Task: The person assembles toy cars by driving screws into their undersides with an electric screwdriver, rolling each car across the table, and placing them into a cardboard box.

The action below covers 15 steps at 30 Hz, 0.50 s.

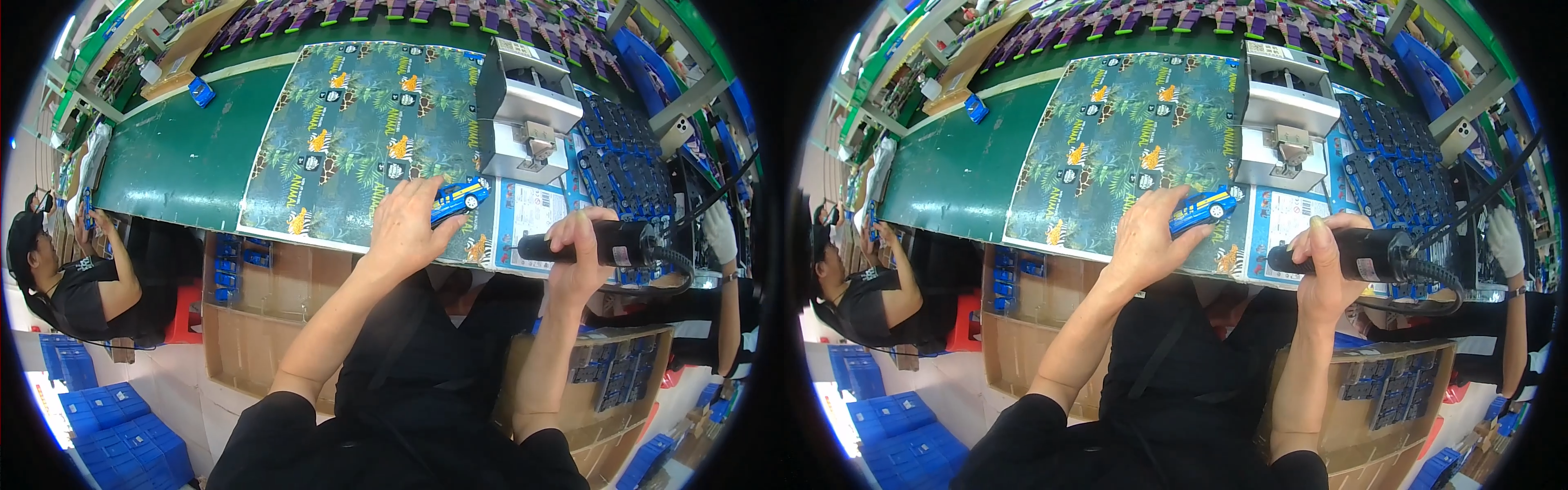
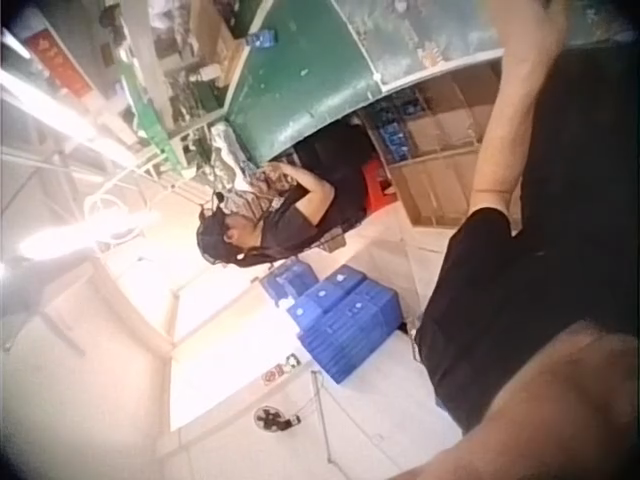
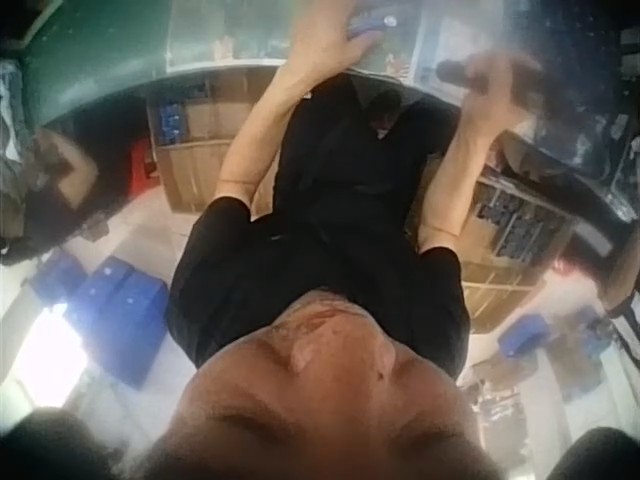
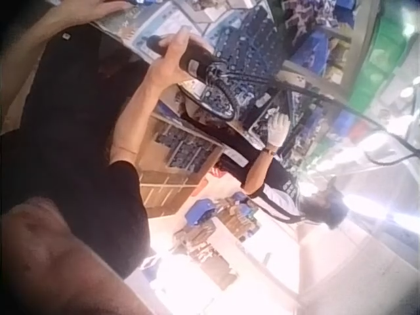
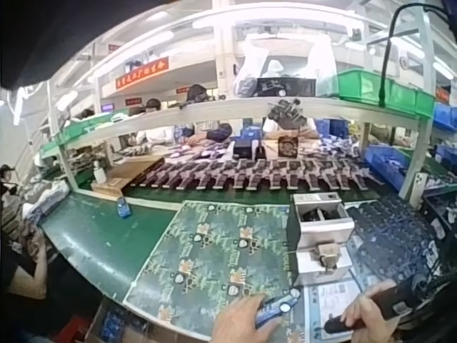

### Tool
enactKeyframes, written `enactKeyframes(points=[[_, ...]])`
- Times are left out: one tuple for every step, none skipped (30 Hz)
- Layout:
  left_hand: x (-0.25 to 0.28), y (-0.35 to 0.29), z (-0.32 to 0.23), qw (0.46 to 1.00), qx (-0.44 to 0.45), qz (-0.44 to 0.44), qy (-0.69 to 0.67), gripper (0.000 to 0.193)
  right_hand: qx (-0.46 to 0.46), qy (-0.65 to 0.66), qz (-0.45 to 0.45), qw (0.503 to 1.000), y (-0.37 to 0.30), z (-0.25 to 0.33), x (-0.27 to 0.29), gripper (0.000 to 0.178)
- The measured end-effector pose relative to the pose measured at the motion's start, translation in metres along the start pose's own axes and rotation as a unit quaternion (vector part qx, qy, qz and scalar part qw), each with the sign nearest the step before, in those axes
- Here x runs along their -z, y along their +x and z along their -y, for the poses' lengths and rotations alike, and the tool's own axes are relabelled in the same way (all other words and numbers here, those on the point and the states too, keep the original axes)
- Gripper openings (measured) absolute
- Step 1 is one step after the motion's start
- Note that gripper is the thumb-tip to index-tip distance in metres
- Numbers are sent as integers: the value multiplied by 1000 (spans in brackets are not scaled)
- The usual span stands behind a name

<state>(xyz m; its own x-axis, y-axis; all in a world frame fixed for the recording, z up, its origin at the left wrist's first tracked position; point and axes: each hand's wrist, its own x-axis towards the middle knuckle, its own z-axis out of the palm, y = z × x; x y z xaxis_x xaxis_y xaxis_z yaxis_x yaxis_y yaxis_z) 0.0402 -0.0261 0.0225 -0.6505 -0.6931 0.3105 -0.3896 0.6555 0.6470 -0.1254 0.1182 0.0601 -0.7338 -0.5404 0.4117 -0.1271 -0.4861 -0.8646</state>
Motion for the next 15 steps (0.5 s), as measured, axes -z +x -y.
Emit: enactKeyframes(points=[[-3,0,1,1000,-18,-17,17,51,-1,0,-2,1000,0,0,0,16],[-5,0,1,998,-35,-35,34,48,-2,2,0,1000,1,0,0,16],[-7,0,0,998,-36,-33,34,48,-3,5,2,1000,1,0,1,17],[-8,1,-1,997,-43,-46,50,46,-4,4,1,1000,1,0,1,17],[-10,1,-1,995,-51,-59,66,45,-4,6,1,1000,2,0,0,17],[-11,2,0,995,-52,-57,65,45,-4,8,2,1000,2,0,0,17],[-13,2,3,996,-48,-49,50,45,-4,8,0,1000,2,1,1,17],[-14,2,5,998,-44,-41,35,45,-2,2,2,1000,2,1,1,17],[-13,3,5,998,-44,-39,35,45,0,-3,5,1000,2,1,1,18],[-12,4,4,997,-50,-31,43,43,0,-3,3,1000,1,0,2,18],[-10,5,4,997,-56,-25,52,41,-1,3,6,1000,2,1,1,17],[-11,5,4,997,-56,-25,52,41,-1,10,10,1000,2,1,1,17],[-11,4,5,995,-76,-45,53,42,0,11,9,1000,2,1,1,17],[-13,3,5,992,-97,-65,53,42,1,4,10,1000,1,1,2,16],[-13,3,5,992,-98,-65,53,42,2,-3,11,1000,0,1,2,16]])
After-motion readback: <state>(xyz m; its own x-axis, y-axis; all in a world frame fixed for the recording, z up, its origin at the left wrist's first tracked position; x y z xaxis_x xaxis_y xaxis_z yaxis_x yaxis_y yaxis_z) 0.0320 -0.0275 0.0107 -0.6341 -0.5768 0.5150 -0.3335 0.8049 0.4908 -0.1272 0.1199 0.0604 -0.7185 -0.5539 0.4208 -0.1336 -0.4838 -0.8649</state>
